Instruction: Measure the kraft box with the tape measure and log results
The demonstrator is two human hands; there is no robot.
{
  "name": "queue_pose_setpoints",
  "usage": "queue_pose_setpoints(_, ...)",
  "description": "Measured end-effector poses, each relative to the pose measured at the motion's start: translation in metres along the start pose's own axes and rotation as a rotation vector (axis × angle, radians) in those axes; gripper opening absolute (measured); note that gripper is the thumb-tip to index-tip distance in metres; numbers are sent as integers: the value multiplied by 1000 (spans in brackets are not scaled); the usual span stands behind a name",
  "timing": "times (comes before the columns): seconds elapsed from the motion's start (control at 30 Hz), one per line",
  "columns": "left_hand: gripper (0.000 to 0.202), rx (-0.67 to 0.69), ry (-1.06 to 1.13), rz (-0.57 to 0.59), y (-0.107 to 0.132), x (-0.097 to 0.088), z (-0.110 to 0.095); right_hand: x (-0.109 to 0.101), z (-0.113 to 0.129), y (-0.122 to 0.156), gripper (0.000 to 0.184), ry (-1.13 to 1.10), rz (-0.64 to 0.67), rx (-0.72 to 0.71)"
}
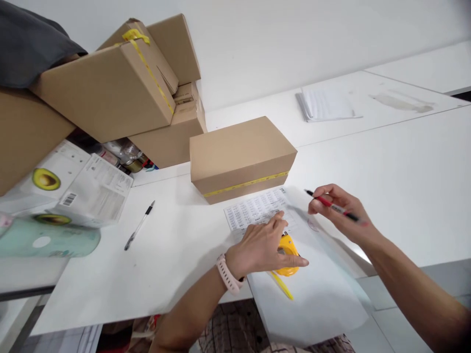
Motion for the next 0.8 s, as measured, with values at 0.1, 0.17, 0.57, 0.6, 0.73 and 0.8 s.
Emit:
queue_pose_setpoints(0.1, 82, -8, -47, 76, -11, -3, 4, 19, -4, -4, 42, 13, -53, 56)
queue_pose_setpoints(0.17, 82, -13, -67, 95, -13, -2, 5, 30, -9, -8, 41, -23, -2, 118)
queue_pose_setpoints(0.57, 84, -10, -90, 123, -12, 1, 6, 48, -25, -28, 36, 93, 89, 11)
queue_pose_setpoints(0.6, 84, -6, -93, 125, -13, 1, 6, 49, -26, -29, 36, 97, 79, 11)
queue_pose_setpoints(0.73, 81, 1, -93, 133, -15, 0, 6, 49, -31, -29, 32, 140, 35, 25)
queue_pose_setpoints(0.8, 80, 5, -91, 131, -15, 0, 6, 50, -33, -27, 33, 176, 37, 22)
Point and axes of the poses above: each hand's wrist, its own y-axis away from the middle knuckle, its own x-axis out of the palm, z = x × y, the point moved 2 cm from there along -y, towards the middle knuckle, and after that the axes turned 14 degrees about y, right-handed, at the moved point
